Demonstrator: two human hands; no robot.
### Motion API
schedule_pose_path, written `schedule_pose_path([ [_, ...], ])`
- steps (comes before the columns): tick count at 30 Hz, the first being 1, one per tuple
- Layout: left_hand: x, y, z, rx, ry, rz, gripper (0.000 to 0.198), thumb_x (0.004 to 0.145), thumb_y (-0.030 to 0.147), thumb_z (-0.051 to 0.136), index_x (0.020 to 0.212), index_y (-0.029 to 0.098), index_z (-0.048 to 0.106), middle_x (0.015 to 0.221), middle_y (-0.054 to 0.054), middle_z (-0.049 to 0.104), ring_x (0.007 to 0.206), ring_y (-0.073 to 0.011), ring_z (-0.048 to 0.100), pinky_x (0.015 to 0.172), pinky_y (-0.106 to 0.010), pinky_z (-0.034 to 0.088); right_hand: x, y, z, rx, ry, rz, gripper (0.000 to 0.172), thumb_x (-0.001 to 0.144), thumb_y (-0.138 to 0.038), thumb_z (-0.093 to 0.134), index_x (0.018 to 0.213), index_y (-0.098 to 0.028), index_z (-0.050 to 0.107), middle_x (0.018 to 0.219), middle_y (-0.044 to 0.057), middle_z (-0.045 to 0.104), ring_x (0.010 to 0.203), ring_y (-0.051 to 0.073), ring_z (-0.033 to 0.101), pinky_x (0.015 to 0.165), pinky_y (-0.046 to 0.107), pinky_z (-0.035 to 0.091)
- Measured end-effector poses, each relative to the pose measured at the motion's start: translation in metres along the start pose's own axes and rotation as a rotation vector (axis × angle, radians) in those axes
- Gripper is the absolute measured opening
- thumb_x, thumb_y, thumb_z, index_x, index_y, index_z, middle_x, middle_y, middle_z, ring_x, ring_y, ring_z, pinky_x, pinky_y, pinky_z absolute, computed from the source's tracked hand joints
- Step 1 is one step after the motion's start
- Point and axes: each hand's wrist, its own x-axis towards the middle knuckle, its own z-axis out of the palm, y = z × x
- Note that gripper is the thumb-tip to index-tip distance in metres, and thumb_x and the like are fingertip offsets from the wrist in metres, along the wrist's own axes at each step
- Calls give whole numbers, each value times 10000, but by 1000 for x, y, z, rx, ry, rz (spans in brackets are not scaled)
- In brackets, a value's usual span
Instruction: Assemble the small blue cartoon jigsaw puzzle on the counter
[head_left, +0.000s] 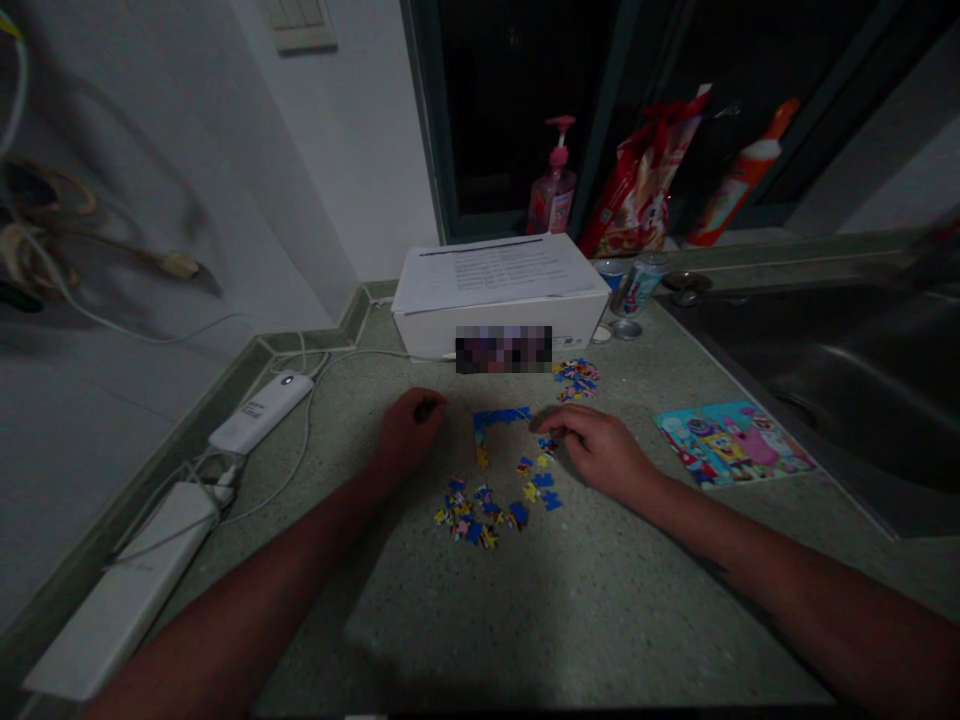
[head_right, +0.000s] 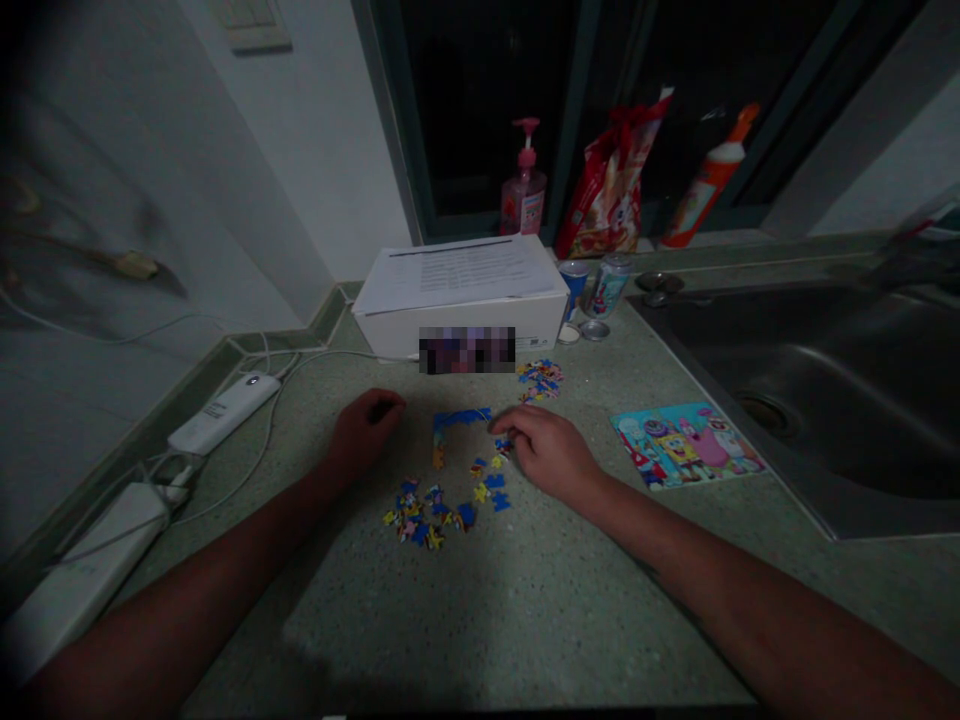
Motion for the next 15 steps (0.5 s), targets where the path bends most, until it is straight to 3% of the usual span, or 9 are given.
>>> schedule_pose_path([
  [15,0,-2,2,-10,12,1,69,880,265,676,883,227,733,930,-47,800,885,-231,736,903,-387,590,-3,0,3,-82,-32,-48,399,828,-63,489,1000,-274,781,1015,17,831,963,224,782,879,385,608],
])
